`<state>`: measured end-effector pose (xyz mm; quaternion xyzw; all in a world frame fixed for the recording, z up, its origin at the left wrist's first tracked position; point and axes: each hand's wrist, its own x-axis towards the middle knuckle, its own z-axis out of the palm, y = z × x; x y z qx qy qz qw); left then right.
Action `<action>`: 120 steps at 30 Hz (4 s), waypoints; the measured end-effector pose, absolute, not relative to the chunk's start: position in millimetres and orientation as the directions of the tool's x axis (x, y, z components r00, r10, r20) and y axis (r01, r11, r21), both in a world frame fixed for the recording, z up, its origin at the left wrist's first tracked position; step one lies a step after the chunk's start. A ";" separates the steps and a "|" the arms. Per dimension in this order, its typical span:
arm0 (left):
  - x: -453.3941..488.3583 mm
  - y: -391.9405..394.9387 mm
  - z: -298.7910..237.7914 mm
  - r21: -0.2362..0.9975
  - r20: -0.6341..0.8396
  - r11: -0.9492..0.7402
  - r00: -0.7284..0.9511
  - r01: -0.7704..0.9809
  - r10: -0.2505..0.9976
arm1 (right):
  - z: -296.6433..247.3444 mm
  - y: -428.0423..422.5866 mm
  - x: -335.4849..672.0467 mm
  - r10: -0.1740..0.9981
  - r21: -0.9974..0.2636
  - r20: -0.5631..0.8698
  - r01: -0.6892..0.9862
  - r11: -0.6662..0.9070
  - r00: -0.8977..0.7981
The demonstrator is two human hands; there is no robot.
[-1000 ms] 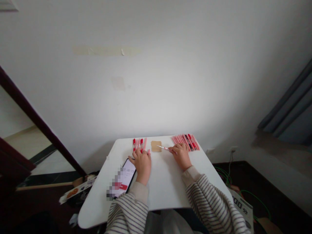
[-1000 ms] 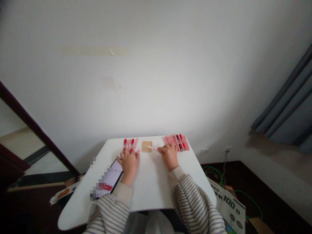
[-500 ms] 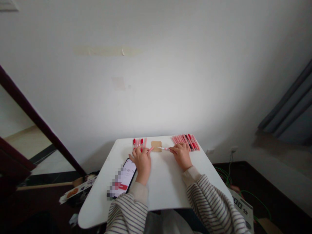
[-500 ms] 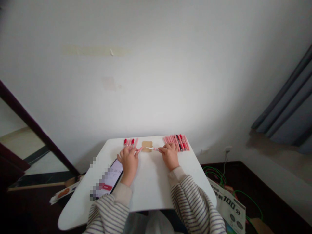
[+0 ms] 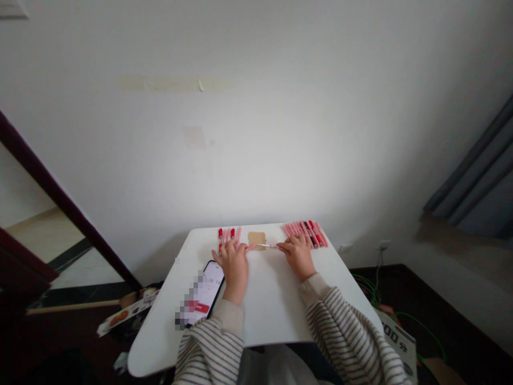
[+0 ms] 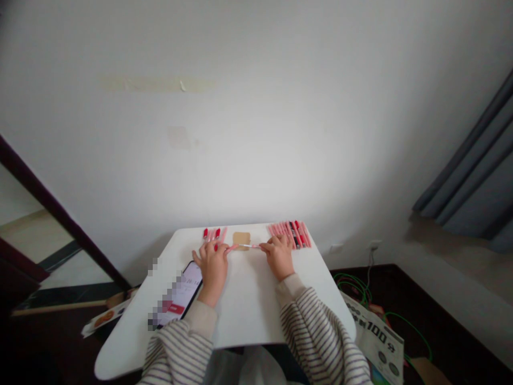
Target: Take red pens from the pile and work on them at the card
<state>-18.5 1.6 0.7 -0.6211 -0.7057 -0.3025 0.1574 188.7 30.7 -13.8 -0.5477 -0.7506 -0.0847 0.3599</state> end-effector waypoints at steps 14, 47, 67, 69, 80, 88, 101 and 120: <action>-14.6 -1.8 4.4 0.142 0.605 0.010 -0.094 0.990 0.791 | -11.4 29.2 188.2 0.755 -0.225 0.634 0.893 0.390 -0.170; -5.1 -3.1 2.2 0.125 0.578 -0.202 0.094 0.971 0.811 | -7.8 25.0 180.6 0.739 -0.257 0.627 0.831 0.494 -0.245; -13.0 5.8 -4.1 0.347 0.587 -0.235 -0.015 0.908 0.810 | -17.1 32.4 180.3 0.751 -0.415 0.623 0.722 0.553 -0.217; -13.9 6.3 -3.6 0.365 0.597 -0.246 -0.023 0.898 0.802 | -17.9 32.9 180.2 0.764 -0.438 0.606 0.709 0.553 -0.221; -12.9 5.7 -5.2 0.413 0.615 -0.250 -0.066 0.876 0.786 | -17.3 32.4 182.5 0.809 -0.503 0.554 0.696 0.512 -0.195; -11.5 3.8 -3.2 0.408 0.595 -0.210 -0.084 0.889 0.799 | -15.2 31.0 182.6 0.807 -0.501 0.562 0.701 0.508 -0.183; -11.3 2.6 -0.7 0.415 0.578 -0.185 -0.101 0.891 0.810 | -17.8 32.0 183.3 0.830 -0.524 0.543 0.720 0.454 -0.128; -11.4 4.4 -3.0 0.417 0.583 -0.190 -0.100 0.889 0.807 | -17.4 31.1 182.4 0.812 -0.473 0.563 0.744 0.471 -0.156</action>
